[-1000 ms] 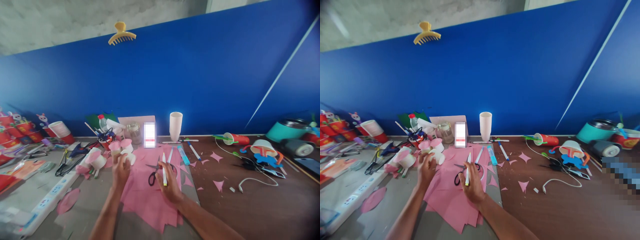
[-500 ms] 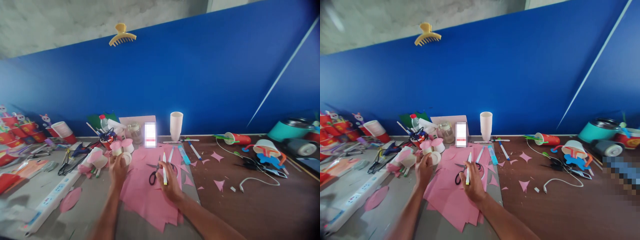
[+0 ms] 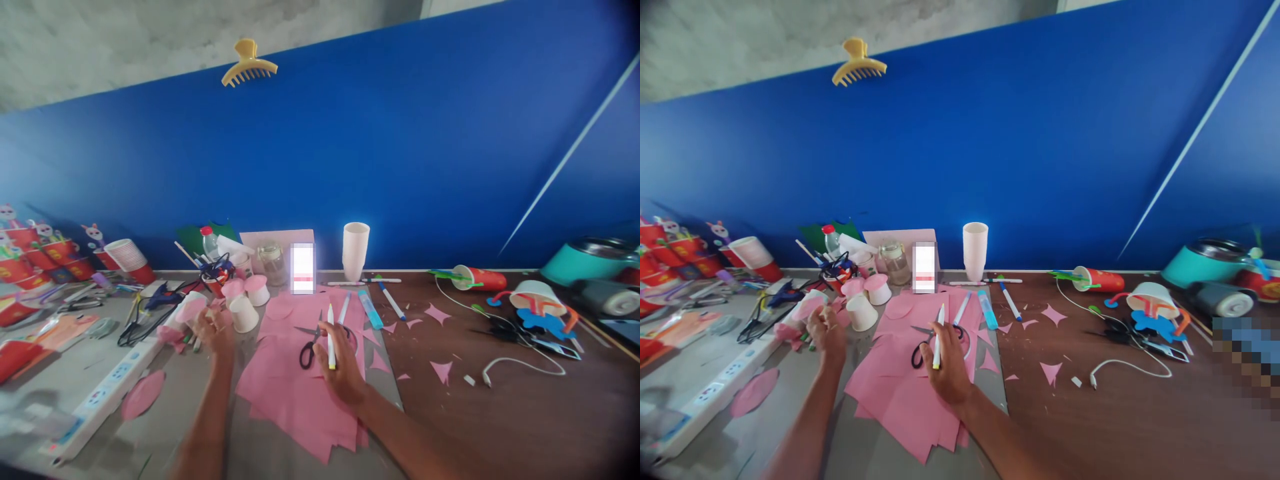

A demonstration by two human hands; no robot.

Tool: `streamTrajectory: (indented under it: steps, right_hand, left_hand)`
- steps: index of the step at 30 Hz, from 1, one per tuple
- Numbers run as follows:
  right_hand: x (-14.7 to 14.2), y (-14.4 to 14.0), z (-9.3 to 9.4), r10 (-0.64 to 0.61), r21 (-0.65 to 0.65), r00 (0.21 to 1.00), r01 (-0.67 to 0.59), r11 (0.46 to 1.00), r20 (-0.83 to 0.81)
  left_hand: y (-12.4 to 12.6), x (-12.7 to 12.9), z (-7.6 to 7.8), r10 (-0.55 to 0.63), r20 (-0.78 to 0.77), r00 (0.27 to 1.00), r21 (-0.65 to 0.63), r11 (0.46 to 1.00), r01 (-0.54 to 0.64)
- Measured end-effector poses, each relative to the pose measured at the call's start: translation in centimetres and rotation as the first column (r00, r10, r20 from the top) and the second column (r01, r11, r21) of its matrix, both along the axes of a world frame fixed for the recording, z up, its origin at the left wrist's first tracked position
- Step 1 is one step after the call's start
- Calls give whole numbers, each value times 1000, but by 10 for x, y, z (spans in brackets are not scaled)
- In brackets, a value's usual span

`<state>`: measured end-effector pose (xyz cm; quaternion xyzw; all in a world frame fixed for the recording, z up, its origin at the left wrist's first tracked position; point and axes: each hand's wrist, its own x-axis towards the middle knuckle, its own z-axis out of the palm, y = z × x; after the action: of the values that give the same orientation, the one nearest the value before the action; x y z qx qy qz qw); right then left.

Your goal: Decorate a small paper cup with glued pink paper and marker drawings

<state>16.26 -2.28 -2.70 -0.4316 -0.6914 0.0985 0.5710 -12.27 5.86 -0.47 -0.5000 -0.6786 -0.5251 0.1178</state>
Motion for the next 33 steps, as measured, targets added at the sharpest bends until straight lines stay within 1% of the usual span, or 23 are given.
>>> streamTrajectory:
  steps: [1, 2, 4, 6, 7, 8, 10, 11, 13, 15, 18, 21, 23, 26, 28, 33]
  right_hand:
    - [0, 0, 0, 0, 1, 1000, 0, 1000, 3]
    - [0, 0, 0, 0, 3, 1000, 0, 1000, 6]
    - [-1, -1, 0, -4, 9, 1000, 4, 1000, 14]
    - [-1, -1, 0, -11, 12, 1000, 11, 1000, 18]
    - [-1, -1, -1, -15, 12, 1000, 15, 1000, 19]
    - [-2, -1, -2, -20, 14, 1000, 20, 1000, 21]
    - [-2, -1, -3, -27, 16, 999, 26, 1000, 21]
    - [-2, -1, -4, -26, 18, 999, 26, 1000, 23]
    - [-3, 0, -6, -22, 21, 999, 21, 1000, 25]
    - [-4, 1, -7, -19, 26, 999, 19, 999, 27]
    - [-4, 1, -8, -21, 22, 999, 21, 1000, 33]
    - [-4, 0, -7, -13, 18, 999, 12, 1000, 39]
    - [-3, 0, -6, -11, 20, 999, 10, 1000, 39]
    - [-3, 0, -5, -8, 19, 999, 7, 1000, 46]
    - [-3, 0, -5, -6, 19, 998, 5, 1000, 55]
    - [-3, 0, -6, -1, -4, 999, 1, 1000, 52]
  left_hand:
    - [-1, 6, 1, 76, 48, 996, 60, 995, -79]
    - [-3, 13, 1, 55, 45, 997, 93, 994, -59]
    - [-8, 32, 0, -109, -25, 994, 91, 990, 111]
    - [-15, 53, -3, -251, -81, 964, 24, 967, 254]
    - [-18, 62, -5, -350, -114, 930, -37, 937, 348]
    - [-22, 70, -7, -417, -134, 899, -82, 909, 409]
    - [-26, 81, -10, -521, -163, 838, -159, 852, 498]
    - [-27, 84, -12, -559, -183, 809, -206, 826, 524]
    - [-27, 83, -13, -571, -241, 785, -310, 811, 496]
    - [-26, 78, -15, -554, -285, 783, -376, 816, 440]
    - [-24, 71, -16, -542, -299, 786, -413, 815, 406]
    - [-24, 71, -17, -548, -304, 779, -444, 805, 393]
    - [-23, 74, -16, -566, -295, 770, -504, 777, 378]
    - [-23, 80, -13, -594, -266, 759, -605, 716, 348]
    - [-23, 82, -11, -597, -257, 760, -623, 703, 342]
    - [-23, 79, -9, -573, -260, 777, -604, 725, 333]
